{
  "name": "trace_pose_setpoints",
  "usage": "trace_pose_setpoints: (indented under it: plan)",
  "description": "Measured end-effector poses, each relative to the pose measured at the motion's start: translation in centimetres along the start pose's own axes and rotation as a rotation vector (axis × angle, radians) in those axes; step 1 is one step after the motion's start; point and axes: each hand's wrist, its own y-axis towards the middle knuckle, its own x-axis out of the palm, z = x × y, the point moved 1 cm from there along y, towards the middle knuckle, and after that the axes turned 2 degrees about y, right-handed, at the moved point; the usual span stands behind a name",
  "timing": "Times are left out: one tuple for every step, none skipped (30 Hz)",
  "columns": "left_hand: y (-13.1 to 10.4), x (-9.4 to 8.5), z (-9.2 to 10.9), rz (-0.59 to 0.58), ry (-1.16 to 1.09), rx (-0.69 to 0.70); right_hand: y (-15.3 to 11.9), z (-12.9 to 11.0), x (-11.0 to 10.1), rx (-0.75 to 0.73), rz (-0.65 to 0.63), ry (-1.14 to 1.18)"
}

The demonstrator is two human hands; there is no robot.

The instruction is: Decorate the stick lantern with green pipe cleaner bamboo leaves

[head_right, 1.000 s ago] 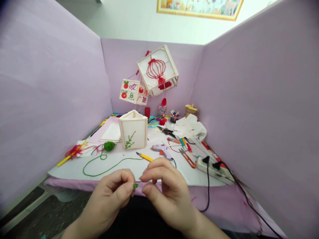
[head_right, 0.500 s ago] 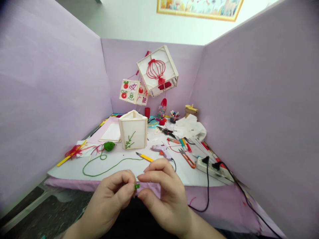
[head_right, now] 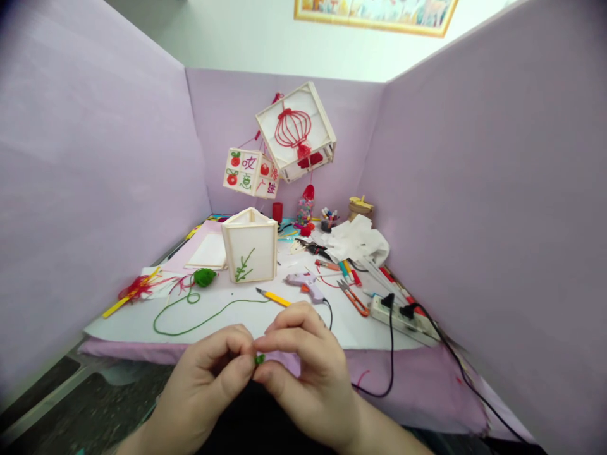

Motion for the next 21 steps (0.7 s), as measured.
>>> trace_pose_setpoints:
  plan:
    - [0.02,-0.01,0.00,0.002,0.009,0.006,-0.03,0.06,-0.02,0.003,0.003,0.002]
    - [0.03,-0.01,-0.02,0.004,0.017,0.006,-0.06,0.13,-0.05,0.004,0.004,0.006]
    - [0.03,-0.01,-0.04,0.004,0.022,0.005,-0.10,0.19,-0.10,0.000,0.003,0.011]
    - [0.02,-0.01,-0.04,0.004,0.025,0.005,-0.14,0.25,-0.15,-0.005,-0.002,0.016]
    - [0.01,0.00,-0.04,0.006,0.027,0.003,-0.17,0.29,-0.21,-0.009,-0.007,0.020]
    - [0.00,0.00,-0.02,0.008,0.028,0.004,-0.18,0.32,-0.26,-0.013,-0.014,0.020]
    - [-0.01,0.01,0.02,0.009,0.030,0.004,-0.18,0.34,-0.30,-0.014,-0.019,0.019]
    - [0.00,0.02,0.06,0.011,0.031,0.007,-0.16,0.34,-0.33,-0.012,-0.022,0.014]
    - [0.01,0.02,0.11,0.011,0.033,0.010,-0.13,0.33,-0.33,-0.009,-0.024,0.008]
    - [0.03,0.03,0.14,0.012,0.036,0.011,-0.08,0.30,-0.32,-0.008,-0.023,0.002]
    - [0.05,0.03,0.15,0.013,0.038,0.013,-0.02,0.26,-0.30,-0.010,-0.022,-0.002]
    - [0.08,0.04,0.15,0.013,0.040,0.016,0.04,0.21,-0.26,-0.012,-0.020,-0.006]
    - [0.09,0.04,0.14,0.015,0.042,0.017,0.10,0.16,-0.22,-0.014,-0.017,-0.009]
    - [0.10,0.04,0.11,0.017,0.045,0.019,0.16,0.11,-0.18,-0.017,-0.014,-0.012]
    - [0.09,0.04,0.08,0.018,0.049,0.023,0.21,0.06,-0.14,-0.018,-0.010,-0.015]
    - [0.08,0.05,0.06,0.023,0.055,0.028,0.25,0.01,-0.11,-0.017,-0.005,-0.018]
    - [0.05,0.05,0.04,0.028,0.062,0.033,0.27,-0.03,-0.09,-0.017,0.000,-0.019]
    - [0.02,0.06,0.02,0.034,0.070,0.038,0.28,-0.06,-0.08,-0.016,0.004,-0.018]
    - [-0.02,0.07,0.02,0.041,0.078,0.045,0.28,-0.09,-0.07,-0.015,0.006,-0.014]
    - [-0.06,0.08,0.00,0.045,0.086,0.051,0.26,-0.11,-0.07,-0.013,0.009,-0.009]
    - [-0.11,0.08,-0.03,0.050,0.094,0.057,0.23,-0.12,-0.07,-0.009,0.008,-0.003]
